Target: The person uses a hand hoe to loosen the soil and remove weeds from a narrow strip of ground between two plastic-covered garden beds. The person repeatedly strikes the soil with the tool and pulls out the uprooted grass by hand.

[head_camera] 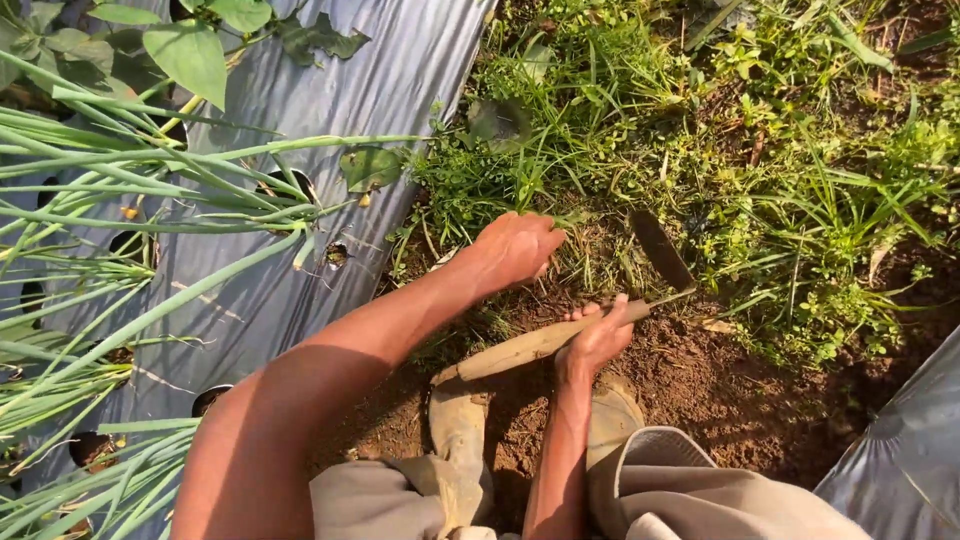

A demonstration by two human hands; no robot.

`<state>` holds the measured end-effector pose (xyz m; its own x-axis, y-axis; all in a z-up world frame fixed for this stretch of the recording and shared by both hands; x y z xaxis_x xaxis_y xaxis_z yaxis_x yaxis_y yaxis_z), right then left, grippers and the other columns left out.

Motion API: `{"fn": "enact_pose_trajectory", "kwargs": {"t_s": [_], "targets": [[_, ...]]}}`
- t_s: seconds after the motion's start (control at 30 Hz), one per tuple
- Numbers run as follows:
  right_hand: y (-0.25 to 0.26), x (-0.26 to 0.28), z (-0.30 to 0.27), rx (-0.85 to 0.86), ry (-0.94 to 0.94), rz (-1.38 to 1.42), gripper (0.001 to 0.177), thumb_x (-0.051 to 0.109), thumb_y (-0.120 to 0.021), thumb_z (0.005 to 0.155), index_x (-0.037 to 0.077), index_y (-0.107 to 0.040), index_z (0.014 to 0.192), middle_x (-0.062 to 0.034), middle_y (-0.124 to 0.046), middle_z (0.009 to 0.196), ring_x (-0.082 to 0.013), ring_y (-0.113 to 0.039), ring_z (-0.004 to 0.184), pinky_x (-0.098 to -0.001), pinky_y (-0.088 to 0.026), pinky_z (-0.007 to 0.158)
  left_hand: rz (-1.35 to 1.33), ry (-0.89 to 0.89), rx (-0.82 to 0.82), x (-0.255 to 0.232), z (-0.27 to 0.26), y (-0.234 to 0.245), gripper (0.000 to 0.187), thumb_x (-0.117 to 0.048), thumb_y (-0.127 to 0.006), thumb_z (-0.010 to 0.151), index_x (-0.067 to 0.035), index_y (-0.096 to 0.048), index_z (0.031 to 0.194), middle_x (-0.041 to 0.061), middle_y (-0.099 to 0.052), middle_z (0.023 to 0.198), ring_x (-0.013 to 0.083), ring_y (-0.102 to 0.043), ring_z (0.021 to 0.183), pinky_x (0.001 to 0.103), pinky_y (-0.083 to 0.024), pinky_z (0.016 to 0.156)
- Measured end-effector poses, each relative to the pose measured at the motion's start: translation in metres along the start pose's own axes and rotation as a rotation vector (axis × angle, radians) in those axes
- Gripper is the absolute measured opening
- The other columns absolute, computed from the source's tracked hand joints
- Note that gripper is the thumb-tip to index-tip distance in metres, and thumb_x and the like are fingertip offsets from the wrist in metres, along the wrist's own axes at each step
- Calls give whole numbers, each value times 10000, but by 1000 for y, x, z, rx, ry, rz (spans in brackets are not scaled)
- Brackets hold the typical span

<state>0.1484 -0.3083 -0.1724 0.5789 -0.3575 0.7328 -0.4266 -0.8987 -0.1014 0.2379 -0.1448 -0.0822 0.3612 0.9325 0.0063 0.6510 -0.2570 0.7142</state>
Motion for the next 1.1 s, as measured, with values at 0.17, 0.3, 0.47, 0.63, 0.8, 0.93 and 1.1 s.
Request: {"fn": "enact_pose_trajectory", "kwargs": {"t_s": [0.17,0.3,0.47,0.63,0.8,0.93,1.1], "targets": [[-7,-31,-7,-1,-67,-42,338,305,-434,1090,2,-508,1222,9,-586,666,-64,-579,477,-177,-575,447,-267,59,-329,21,-33,24,303,-295,-341,1050,-194,-608,1154,72,-635,968,178,-649,830,298,-573,739],[3,-79,23,29,-91,-95,321,331,-477,1073,26,-508,1168,-3,-580,641,-86,-574,466,-221,-564,446,29,125,-345,18,-21,6,280,-276,-375,1037,-186,-593,1187,67,-626,1017,185,-628,892,300,-573,765],[16,-29,22,-135,70,-19,297,302,-483,1075,56,-521,1236,-22,-601,664,-95,-613,509,-234,-605,496,598,196,-486,1,1,10,280,-239,-443,1011,-169,-564,1253,58,-607,1115,199,-587,1015,305,-572,817],[-32,-58,-34,-102,-111,25,318,323,-491,1058,29,-509,1176,-13,-576,650,-108,-573,471,-263,-582,463,961,240,-660,4,11,-4,320,-211,-494,991,-157,-542,1303,50,-593,1188,210,-556,1108,309,-571,856],[-28,-44,-29,-106,-134,43,324,376,-529,1024,71,-507,1131,0,-548,665,-115,-578,498,-291,-593,478,1324,399,-744,16,3,-36,384,-183,-545,972,-145,-520,1353,43,-579,1261,220,-525,1200,313,-570,896],[-28,-33,-31,-176,-64,32,283,335,-463,1056,68,-463,1151,22,-546,688,-87,-576,525,-264,-597,501,1707,575,-779,4,-1,-56,461,-155,-596,952,-133,-498,1402,36,-564,1334,231,-494,1293,316,-570,935],[-51,-62,-47,-108,-207,7,245,313,-499,1042,72,-481,1080,25,-537,648,-94,-560,486,-277,-592,478,2155,722,-672,8,-31,-17,352,-170,-611,946,-122,-525,1285,29,-543,1193,225,-516,1169,336,-548,926]]}}
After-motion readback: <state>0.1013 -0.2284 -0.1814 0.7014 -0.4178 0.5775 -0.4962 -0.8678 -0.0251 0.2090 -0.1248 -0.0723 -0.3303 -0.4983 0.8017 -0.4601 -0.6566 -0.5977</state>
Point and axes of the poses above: each hand's wrist, its own z-axis towards the middle knuckle, its own y-axis out of the back of the hand, x = y × z, the point moved 10 cm from there along z, towards the middle knuckle
